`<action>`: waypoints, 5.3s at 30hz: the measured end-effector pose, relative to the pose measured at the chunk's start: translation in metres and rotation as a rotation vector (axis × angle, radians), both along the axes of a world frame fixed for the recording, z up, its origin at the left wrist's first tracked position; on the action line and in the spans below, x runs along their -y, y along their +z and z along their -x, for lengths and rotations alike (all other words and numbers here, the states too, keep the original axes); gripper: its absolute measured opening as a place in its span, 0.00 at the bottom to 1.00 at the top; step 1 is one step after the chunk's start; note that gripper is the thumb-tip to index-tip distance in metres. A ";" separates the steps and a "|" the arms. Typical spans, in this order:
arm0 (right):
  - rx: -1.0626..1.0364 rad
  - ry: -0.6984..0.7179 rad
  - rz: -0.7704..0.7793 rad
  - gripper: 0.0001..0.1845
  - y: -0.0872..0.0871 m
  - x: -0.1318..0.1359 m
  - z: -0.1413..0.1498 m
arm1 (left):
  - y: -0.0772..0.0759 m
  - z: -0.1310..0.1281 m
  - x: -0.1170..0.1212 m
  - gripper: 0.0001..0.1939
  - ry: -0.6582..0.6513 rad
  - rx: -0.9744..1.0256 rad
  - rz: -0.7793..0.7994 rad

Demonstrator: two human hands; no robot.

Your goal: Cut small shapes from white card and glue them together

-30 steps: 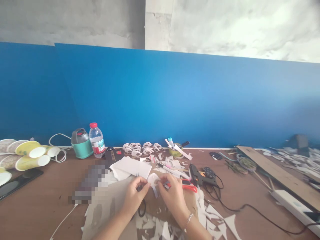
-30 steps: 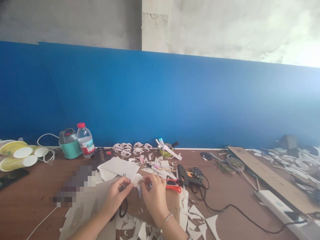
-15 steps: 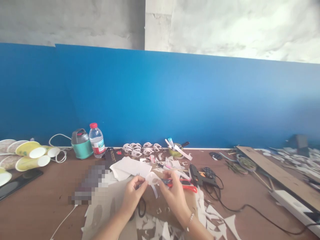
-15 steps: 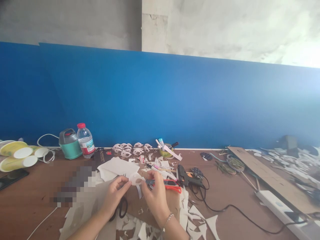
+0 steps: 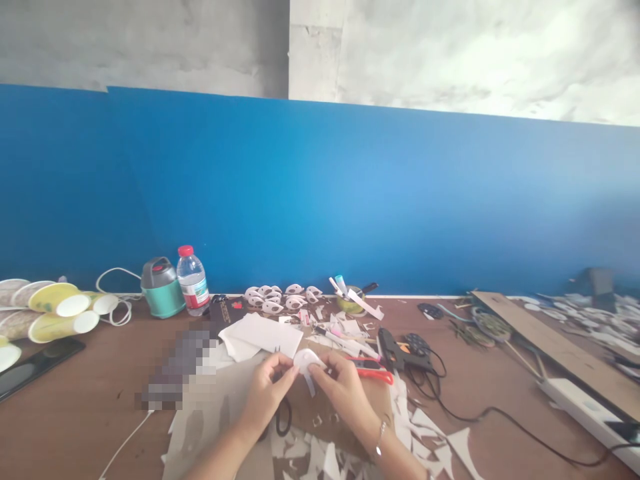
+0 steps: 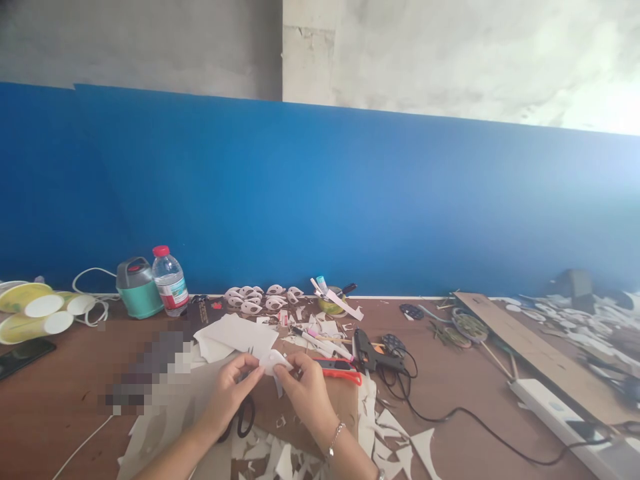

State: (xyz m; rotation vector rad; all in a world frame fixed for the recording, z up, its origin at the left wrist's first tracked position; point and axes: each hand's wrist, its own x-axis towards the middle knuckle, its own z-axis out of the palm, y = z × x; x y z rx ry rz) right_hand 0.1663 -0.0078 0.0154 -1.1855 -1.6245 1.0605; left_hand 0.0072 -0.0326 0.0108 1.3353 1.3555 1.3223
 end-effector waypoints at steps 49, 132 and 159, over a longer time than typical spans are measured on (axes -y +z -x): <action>0.288 0.150 -0.497 0.18 -0.005 0.012 0.002 | -0.001 -0.002 0.004 0.10 -0.107 -0.198 -0.158; 0.590 0.102 -0.474 0.15 0.015 -0.003 -0.034 | -0.012 0.004 -0.010 0.16 0.130 0.191 0.047; 0.684 0.037 -0.502 0.04 0.006 -0.006 -0.033 | -0.007 0.002 -0.008 0.16 0.160 0.143 0.039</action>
